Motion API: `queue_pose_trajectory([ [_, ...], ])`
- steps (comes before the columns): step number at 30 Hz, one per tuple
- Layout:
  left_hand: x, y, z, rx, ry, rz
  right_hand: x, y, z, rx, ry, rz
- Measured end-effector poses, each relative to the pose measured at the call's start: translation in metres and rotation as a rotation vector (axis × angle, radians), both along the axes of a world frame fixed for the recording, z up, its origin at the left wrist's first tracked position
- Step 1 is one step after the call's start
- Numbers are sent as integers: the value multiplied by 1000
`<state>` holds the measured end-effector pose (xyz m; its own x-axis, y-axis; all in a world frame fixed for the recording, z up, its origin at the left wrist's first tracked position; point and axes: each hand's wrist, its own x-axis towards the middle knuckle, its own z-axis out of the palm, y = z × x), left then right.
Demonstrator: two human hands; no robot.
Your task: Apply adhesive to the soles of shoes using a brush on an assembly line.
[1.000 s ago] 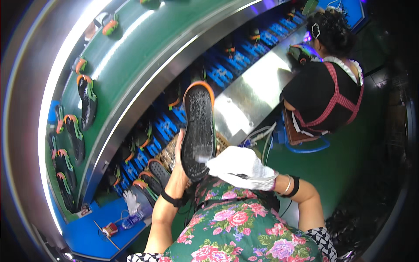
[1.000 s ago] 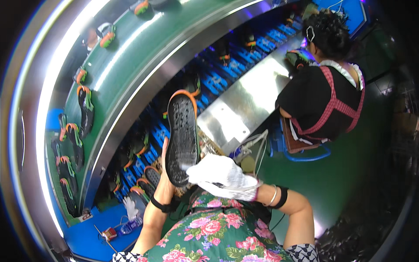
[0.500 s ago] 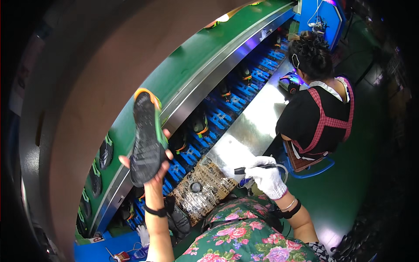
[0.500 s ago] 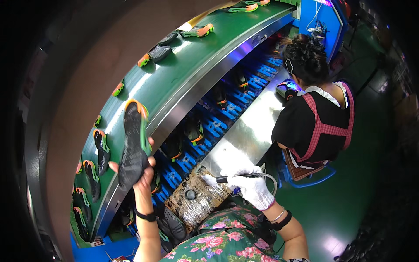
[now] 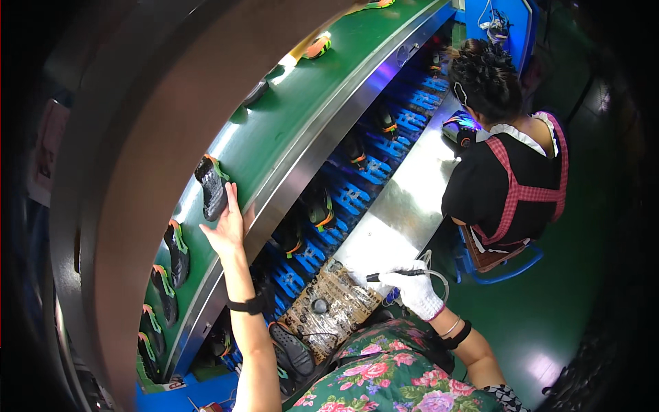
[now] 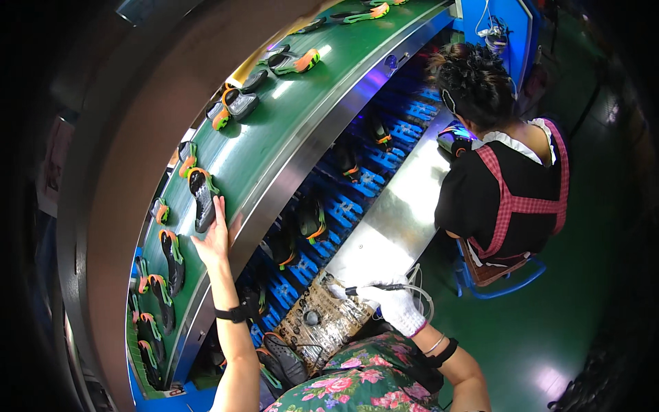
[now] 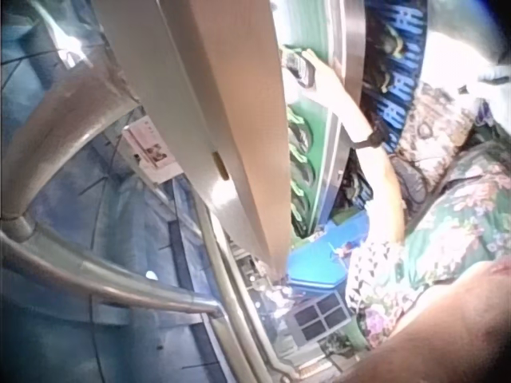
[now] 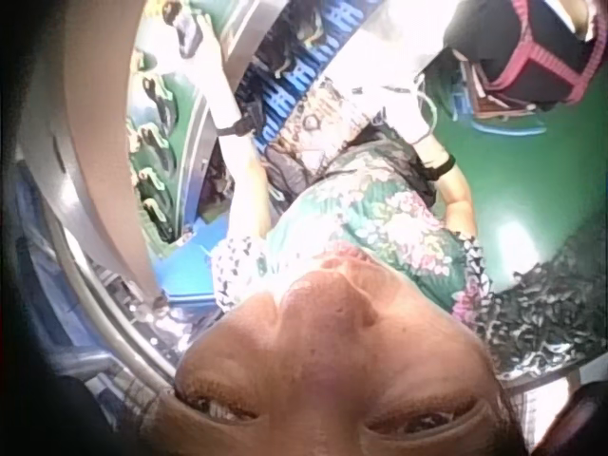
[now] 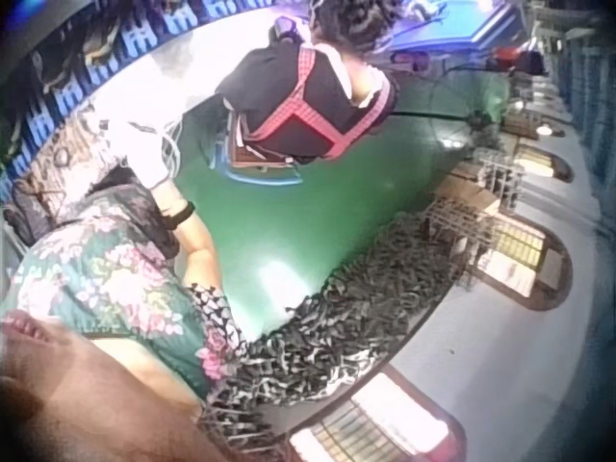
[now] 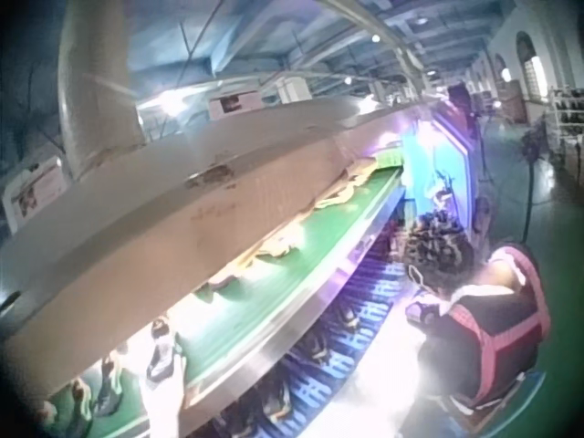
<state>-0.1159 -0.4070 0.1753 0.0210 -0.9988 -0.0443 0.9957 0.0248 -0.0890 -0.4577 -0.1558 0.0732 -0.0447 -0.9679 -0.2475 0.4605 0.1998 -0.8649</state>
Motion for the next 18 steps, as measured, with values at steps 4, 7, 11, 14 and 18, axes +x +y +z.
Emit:
queue_pose_trajectory([
  [4,-53,40,19,121,-30,-192,-2,-2,9,9,-109,-37],
  [7,-59,28,26,20,-483,-480,-13,0,18,-4,-95,-37],
  [11,-113,-31,56,-43,-864,-601,-25,-5,8,94,-239,-154],
  [14,-139,-98,74,-167,-1236,-693,-28,-14,9,103,-331,-170],
  [18,-239,-206,60,-479,-2009,-545,-56,-7,-9,66,-213,-278],
])
